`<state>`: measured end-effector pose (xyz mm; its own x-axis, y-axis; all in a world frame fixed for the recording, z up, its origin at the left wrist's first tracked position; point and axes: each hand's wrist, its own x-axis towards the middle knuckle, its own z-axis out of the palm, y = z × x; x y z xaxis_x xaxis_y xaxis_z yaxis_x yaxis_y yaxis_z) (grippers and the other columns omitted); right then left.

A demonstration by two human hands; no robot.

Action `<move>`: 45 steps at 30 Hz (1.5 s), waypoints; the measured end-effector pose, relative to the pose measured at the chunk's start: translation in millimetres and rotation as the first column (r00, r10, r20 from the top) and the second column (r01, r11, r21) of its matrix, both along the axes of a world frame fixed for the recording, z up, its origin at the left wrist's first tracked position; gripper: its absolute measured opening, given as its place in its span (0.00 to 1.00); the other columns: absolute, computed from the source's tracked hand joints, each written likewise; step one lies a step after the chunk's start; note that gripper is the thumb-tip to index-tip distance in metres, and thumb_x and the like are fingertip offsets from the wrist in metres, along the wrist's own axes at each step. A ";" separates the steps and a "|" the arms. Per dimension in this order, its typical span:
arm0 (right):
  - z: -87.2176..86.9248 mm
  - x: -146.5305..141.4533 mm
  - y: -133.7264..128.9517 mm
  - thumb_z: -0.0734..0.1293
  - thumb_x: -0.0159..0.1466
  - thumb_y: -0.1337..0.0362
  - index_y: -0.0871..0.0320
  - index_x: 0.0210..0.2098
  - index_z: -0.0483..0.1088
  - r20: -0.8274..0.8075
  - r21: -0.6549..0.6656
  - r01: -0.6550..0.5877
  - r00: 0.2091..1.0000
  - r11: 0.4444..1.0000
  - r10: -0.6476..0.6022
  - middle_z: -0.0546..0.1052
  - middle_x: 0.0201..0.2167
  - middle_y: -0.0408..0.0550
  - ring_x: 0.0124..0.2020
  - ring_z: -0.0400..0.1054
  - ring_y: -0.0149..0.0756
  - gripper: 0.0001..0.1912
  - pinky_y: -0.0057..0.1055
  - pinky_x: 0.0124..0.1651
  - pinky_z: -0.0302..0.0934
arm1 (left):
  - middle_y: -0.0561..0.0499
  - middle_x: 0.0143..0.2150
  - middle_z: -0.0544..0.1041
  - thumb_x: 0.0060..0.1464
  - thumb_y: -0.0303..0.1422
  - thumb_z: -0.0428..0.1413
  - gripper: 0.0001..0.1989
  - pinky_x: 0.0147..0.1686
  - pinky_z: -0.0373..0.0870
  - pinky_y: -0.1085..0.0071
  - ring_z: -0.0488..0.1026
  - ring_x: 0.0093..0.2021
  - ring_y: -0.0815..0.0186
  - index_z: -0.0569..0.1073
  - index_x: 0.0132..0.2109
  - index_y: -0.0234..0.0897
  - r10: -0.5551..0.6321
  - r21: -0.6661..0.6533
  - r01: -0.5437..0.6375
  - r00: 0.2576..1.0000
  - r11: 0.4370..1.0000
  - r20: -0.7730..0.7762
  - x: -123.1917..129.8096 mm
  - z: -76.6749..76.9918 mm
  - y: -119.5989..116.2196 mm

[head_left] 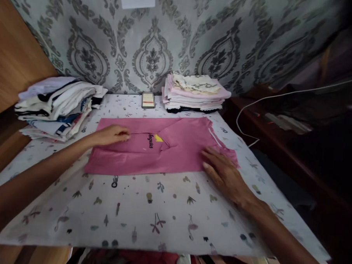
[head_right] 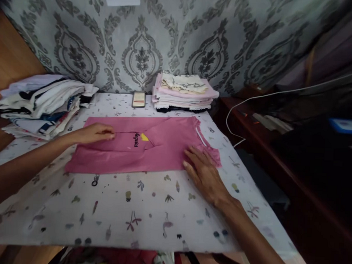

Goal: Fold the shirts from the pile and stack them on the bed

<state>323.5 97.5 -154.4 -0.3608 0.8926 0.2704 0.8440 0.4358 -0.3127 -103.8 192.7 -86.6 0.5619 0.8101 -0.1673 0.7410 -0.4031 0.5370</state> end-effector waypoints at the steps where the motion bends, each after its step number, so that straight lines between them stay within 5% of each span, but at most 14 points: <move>1: 5.6 -13.4 3.4 0.54 0.73 0.51 0.55 0.65 0.64 0.006 -0.021 -0.038 0.999 0.999 0.038 0.62 0.68 0.55 0.70 0.52 0.50 0.27 0.58 0.70 0.47 | 0.50 0.36 0.75 0.60 0.48 0.50 0.20 0.36 0.62 0.71 0.69 0.34 0.64 0.74 0.40 0.35 0.010 -0.065 -0.011 1.000 0.998 -0.023 -9.3 2.1 -10.9; 8: 13.7 -91.7 40.7 0.51 0.74 0.54 0.51 0.67 0.60 -0.013 -0.155 -0.272 0.962 0.950 0.273 0.61 0.69 0.51 0.71 0.50 0.42 0.26 0.52 0.72 0.46 | 0.57 0.24 0.61 0.55 0.50 0.54 0.20 0.26 0.52 0.73 0.57 0.25 0.69 0.63 0.29 0.38 -0.008 -0.252 -0.017 0.995 0.968 -0.097 -37.4 11.9 -55.6; 14: -0.9 -91.6 52.2 0.52 0.73 0.56 0.51 0.63 0.65 -0.090 -0.129 -0.278 0.959 0.952 0.267 0.63 0.68 0.52 0.71 0.51 0.41 0.23 0.55 0.71 0.45 | 0.56 0.27 0.60 0.56 0.50 0.54 0.19 0.28 0.55 0.75 0.57 0.27 0.70 0.61 0.31 0.38 0.058 -0.271 -0.034 0.995 0.962 0.080 -62.3 10.1 -55.6; 18: -3.2 -89.9 51.5 0.53 0.73 0.57 0.52 0.60 0.67 -0.107 -0.104 -0.276 0.958 0.955 0.266 0.65 0.67 0.53 0.70 0.53 0.41 0.21 0.54 0.71 0.47 | 0.57 0.25 0.62 0.53 0.47 0.57 0.17 0.24 0.55 0.75 0.58 0.25 0.70 0.63 0.34 0.39 0.123 -0.360 -0.096 0.991 0.928 0.055 -73.3 -0.6 -52.3; 22: -5.6 -91.4 51.6 0.53 0.73 0.55 0.53 0.61 0.67 -0.100 -0.076 -0.276 0.958 0.958 0.268 0.65 0.67 0.54 0.70 0.54 0.44 0.23 0.54 0.71 0.46 | 0.56 0.27 0.66 0.50 0.46 0.57 0.17 0.24 0.59 0.74 0.64 0.25 0.68 0.65 0.37 0.39 0.173 -0.452 -0.169 0.984 0.876 -0.034 -84.8 6.7 -52.3; 24: -7.4 -92.3 52.6 0.53 0.73 0.54 0.52 0.64 0.64 -0.077 -0.068 -0.273 0.960 0.960 0.267 0.64 0.67 0.54 0.70 0.54 0.45 0.24 0.55 0.71 0.46 | 0.56 0.26 0.67 0.50 0.45 0.56 0.15 0.26 0.61 0.73 0.66 0.26 0.66 0.65 0.37 0.39 0.192 -0.406 -0.208 0.978 0.890 -0.080 -93.2 15.4 -51.9; 27: -9.0 -93.5 53.9 0.53 0.72 0.53 0.52 0.66 0.62 -0.040 -0.065 -0.269 0.963 0.961 0.267 0.64 0.68 0.53 0.69 0.55 0.46 0.26 0.57 0.70 0.47 | 0.54 0.28 0.70 0.53 0.40 0.52 0.10 0.32 0.62 0.71 0.69 0.30 0.64 0.66 0.37 0.39 0.272 -0.117 -0.302 0.937 0.946 -0.218 -98.1 26.8 -54.3; 30: -9.1 -94.0 54.0 0.53 0.72 0.52 0.52 0.66 0.62 -0.017 -0.057 -0.268 0.963 0.962 0.267 0.63 0.68 0.53 0.69 0.55 0.48 0.26 0.57 0.70 0.48 | 0.49 0.35 0.74 0.59 0.37 0.47 0.09 0.37 0.63 0.67 0.71 0.36 0.60 0.67 0.40 0.39 0.388 0.209 -0.339 0.880 0.917 -0.275 -77.9 26.5 -65.6; 32: -9.4 -93.6 53.9 0.54 0.72 0.53 0.51 0.66 0.62 -0.009 -0.053 -0.271 0.963 0.961 0.270 0.64 0.67 0.53 0.69 0.55 0.48 0.26 0.58 0.70 0.48 | 0.45 0.43 0.75 0.64 0.37 0.43 0.12 0.42 0.65 0.64 0.71 0.42 0.58 0.68 0.44 0.38 0.367 0.294 -0.305 0.912 0.906 -0.185 -52.1 17.9 -77.8; 37: -12.8 -91.6 55.1 0.54 0.72 0.51 0.51 0.66 0.62 -0.009 -0.030 -0.265 0.964 0.964 0.265 0.65 0.67 0.53 0.69 0.56 0.47 0.26 0.57 0.69 0.49 | 0.41 0.51 0.72 0.68 0.37 0.41 0.14 0.49 0.65 0.60 0.69 0.50 0.56 0.67 0.50 0.36 0.146 0.273 -0.097 0.975 0.957 -0.165 -5.2 -9.7 -99.2; 41: -10.1 -92.6 55.2 0.53 0.72 0.50 0.52 0.65 0.64 -0.013 -0.028 -0.274 0.962 0.961 0.274 0.65 0.67 0.53 0.69 0.56 0.47 0.27 0.56 0.69 0.51 | 0.40 0.46 0.73 0.64 0.39 0.48 0.12 0.46 0.65 0.59 0.68 0.47 0.54 0.68 0.44 0.35 0.234 0.255 -0.167 0.936 0.953 -0.262 -21.5 -12.1 -95.9; 45: 0.9 -88.9 53.2 0.54 0.72 0.49 0.53 0.65 0.63 -0.029 -0.065 -0.235 0.972 0.970 0.234 0.66 0.66 0.54 0.68 0.58 0.47 0.27 0.54 0.68 0.55 | 0.48 0.37 0.72 0.57 0.44 0.52 0.13 0.38 0.63 0.65 0.68 0.40 0.58 0.66 0.34 0.39 0.265 0.114 -0.248 0.950 0.962 -0.167 -50.6 -7.3 -92.2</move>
